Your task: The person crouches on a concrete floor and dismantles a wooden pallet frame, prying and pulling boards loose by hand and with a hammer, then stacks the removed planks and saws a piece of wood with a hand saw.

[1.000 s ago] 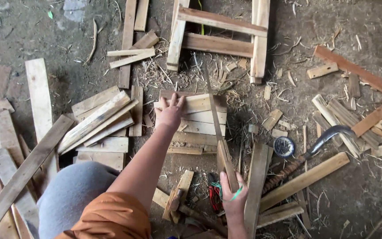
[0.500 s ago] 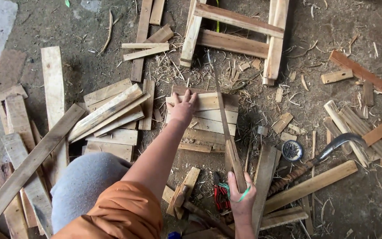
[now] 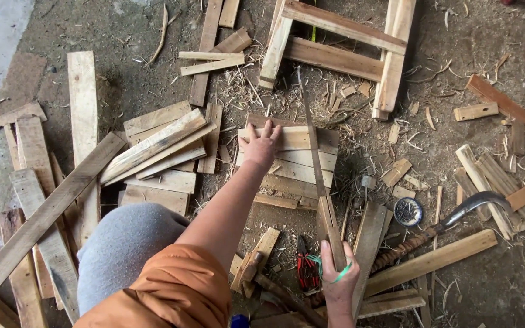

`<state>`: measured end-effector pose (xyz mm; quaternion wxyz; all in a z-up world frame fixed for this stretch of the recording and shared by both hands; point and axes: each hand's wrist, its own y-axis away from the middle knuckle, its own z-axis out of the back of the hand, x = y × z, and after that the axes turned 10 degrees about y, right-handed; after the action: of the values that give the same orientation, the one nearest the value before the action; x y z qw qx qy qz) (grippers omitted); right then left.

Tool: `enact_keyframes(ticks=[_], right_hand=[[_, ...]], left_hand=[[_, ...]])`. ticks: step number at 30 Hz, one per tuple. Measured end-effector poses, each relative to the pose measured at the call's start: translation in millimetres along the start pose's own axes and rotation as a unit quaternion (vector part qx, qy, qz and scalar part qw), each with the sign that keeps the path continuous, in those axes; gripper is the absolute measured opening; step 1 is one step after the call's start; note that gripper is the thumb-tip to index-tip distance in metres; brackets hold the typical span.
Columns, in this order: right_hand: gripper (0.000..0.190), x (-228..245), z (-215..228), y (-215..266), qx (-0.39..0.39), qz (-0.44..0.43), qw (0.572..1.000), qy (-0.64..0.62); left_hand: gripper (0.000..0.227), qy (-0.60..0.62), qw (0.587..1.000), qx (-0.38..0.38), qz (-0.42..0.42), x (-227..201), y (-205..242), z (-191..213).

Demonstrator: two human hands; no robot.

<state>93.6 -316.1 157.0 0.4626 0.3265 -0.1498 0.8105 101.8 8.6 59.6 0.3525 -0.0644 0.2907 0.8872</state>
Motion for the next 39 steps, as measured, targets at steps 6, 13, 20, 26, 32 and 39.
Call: enact_keyframes(ticks=[6, 13, 20, 26, 32, 39], right_hand=[[0.021, -9, -5, 6, 0.012, -0.023, 0.999, -0.034], [0.027, -57, -44, -1, 0.082, -0.066, 0.994, -0.001], [0.032, -59, -39, 3, 0.078, -0.06, 0.994, -0.038], [0.035, -77, -34, 4, 0.102, -0.095, 0.99, -0.033], [0.038, -65, -48, -23, 0.093, -0.031, 0.995, 0.008], [0.032, -65, -41, -13, 0.099, -0.041, 0.994, -0.029]], left_hand=[[0.094, 0.001, 1.0, 0.003, -0.003, -2, 2, 0], [0.092, 0.022, 1.0, -0.004, -0.002, 0, 0, -1], [0.087, 0.018, 1.0, -0.017, -0.001, 2, -3, -4], [0.087, 0.034, 0.999, -0.012, -0.001, 1, -2, -4], [0.091, 0.011, 1.0, -0.014, -0.007, 2, -2, -3], [0.087, 0.021, 1.0, -0.019, -0.006, 1, 2, -3]])
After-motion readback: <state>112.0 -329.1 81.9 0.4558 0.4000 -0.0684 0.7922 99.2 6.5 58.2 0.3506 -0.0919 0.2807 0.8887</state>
